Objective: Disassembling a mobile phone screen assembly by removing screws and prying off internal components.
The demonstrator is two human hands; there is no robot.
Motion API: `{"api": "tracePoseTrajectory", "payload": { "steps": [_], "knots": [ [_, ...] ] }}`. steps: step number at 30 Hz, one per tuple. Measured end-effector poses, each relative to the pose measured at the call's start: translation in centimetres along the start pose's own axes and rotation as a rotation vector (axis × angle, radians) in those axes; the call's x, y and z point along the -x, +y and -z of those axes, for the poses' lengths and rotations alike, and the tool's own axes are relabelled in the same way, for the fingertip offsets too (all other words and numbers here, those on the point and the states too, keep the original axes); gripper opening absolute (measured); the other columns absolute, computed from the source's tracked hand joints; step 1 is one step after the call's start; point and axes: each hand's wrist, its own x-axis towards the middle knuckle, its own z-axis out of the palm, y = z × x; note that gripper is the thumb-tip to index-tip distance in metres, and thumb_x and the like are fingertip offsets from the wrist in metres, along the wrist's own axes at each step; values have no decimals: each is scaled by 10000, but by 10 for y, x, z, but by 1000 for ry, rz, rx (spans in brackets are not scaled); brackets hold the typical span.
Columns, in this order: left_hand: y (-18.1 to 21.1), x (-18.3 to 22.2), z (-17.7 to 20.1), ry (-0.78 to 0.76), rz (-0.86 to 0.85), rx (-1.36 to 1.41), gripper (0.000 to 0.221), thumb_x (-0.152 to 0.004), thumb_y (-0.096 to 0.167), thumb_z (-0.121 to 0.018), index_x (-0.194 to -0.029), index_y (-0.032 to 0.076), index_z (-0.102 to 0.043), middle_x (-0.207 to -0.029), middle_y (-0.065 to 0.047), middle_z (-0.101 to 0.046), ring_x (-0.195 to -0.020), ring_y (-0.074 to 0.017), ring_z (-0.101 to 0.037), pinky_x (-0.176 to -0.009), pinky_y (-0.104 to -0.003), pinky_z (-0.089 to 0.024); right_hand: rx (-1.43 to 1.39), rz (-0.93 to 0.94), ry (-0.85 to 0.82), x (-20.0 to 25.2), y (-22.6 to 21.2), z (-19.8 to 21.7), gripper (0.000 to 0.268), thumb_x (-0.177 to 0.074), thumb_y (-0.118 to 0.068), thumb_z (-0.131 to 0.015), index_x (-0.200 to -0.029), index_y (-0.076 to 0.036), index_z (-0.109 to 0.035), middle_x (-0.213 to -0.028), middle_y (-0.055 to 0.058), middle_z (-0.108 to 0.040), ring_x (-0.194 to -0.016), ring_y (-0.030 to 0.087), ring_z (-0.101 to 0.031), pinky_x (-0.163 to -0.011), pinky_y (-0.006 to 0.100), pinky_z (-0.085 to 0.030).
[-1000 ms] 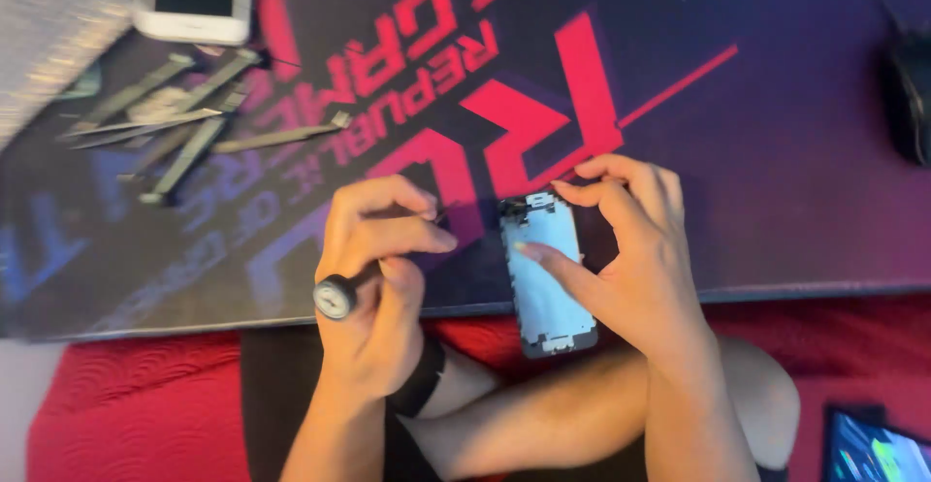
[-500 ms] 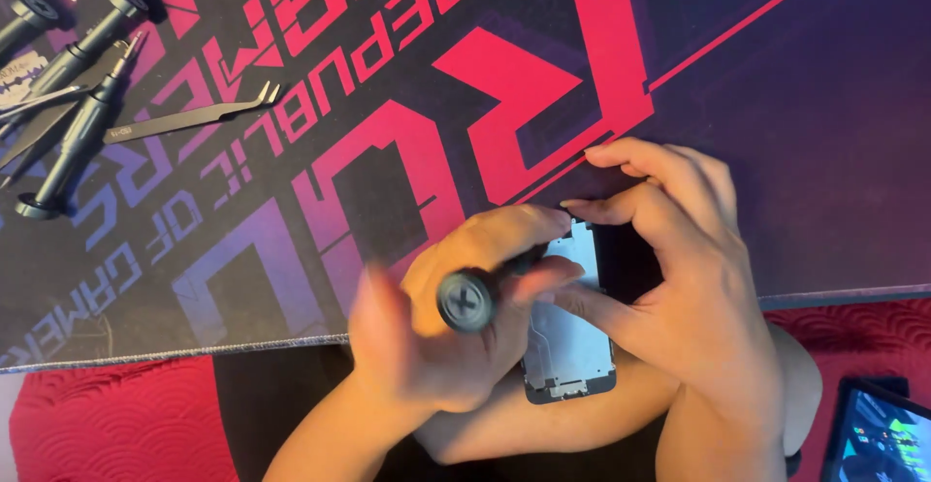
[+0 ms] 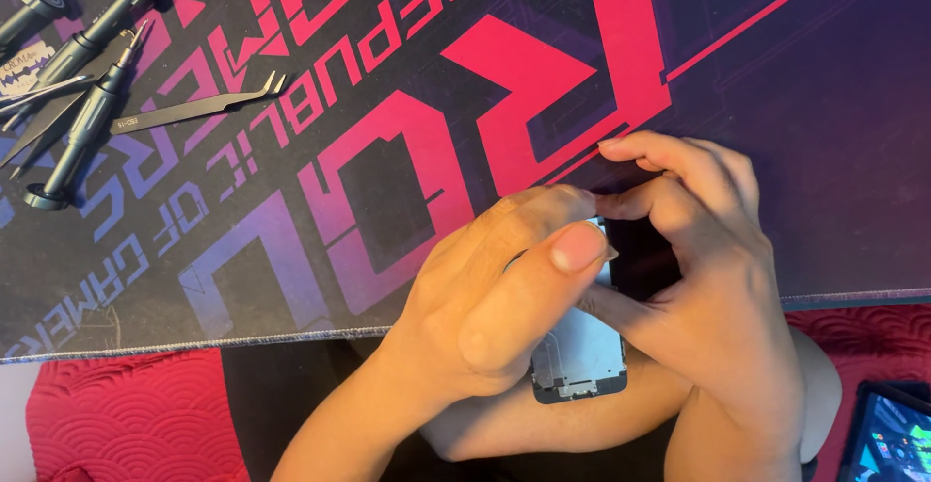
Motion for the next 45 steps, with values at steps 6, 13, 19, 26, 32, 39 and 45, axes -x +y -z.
{"api": "tracePoseTrajectory", "payload": {
  "steps": [6,13,19,26,32,39,45],
  "knots": [
    [10,-21,-7,56,-32,-195,318,-1141,155,-726,-1344,52,-504,-1218,-257,-673,-980,-400,-754,-741,-475,-655,45,-49,-57,1,2,3,242,-890,-245,-690,-941,-20,-615,-1360,117,-624,-1265,326,-510,-1027,411,-462],
    [19,-42,-11,166,-117,-614,471,-1092,687,-872,-1330,437,-551,-848,19,-668,-755,-163,-597,-787,-374,-655,-48,-30,-43,0,0,4,232,-963,-244,-589,-1033,-45,-685,-1354,140,-603,-1305,309,-501,-1110,414,-429],
    [43,-54,33,-274,241,-161,452,-1104,414,-549,-1514,233,-499,-1618,-190,-607,-1509,-356,-686,-1294,-571,-528,-69,-54,-18,0,0,5,276,-889,-239,-653,-1059,-44,-750,-1320,78,-616,-1248,283,-512,-1060,382,-457],
    [36,-52,31,-96,163,-407,364,-1144,120,-745,-1432,237,-556,-1295,-100,-553,-1248,-269,-601,-1198,-563,-528,24,-44,33,6,7,-2,376,-813,-292,-807,-1088,-48,-725,-1252,99,-666,-1190,326,-548,-1013,403,-456],
    [29,-43,21,7,55,-455,428,-1112,-14,-838,-1383,248,-636,-971,-61,-459,-953,-213,-620,-1128,-557,-724,47,4,49,2,1,-3,204,-924,-219,-651,-1013,-56,-735,-1282,81,-674,-1181,288,-574,-1039,394,-431],
    [32,-35,28,-194,217,-280,569,-1143,11,-790,-1560,174,-438,-1259,-88,-646,-1164,-292,-689,-989,-463,-580,46,70,91,2,2,-4,536,-894,-410,-746,-1223,4,-654,-1271,123,-671,-1175,343,-573,-1039,428,-450],
    [15,-14,17,14,200,-125,792,-1147,-209,-786,-1653,143,-289,-1077,-86,-611,-997,-247,-658,-963,-362,-646,37,109,81,2,-1,-2,583,-889,-441,-706,-1290,-26,-628,-1332,126,-623,-1226,342,-552,-1103,447,-456]
  ]
}}
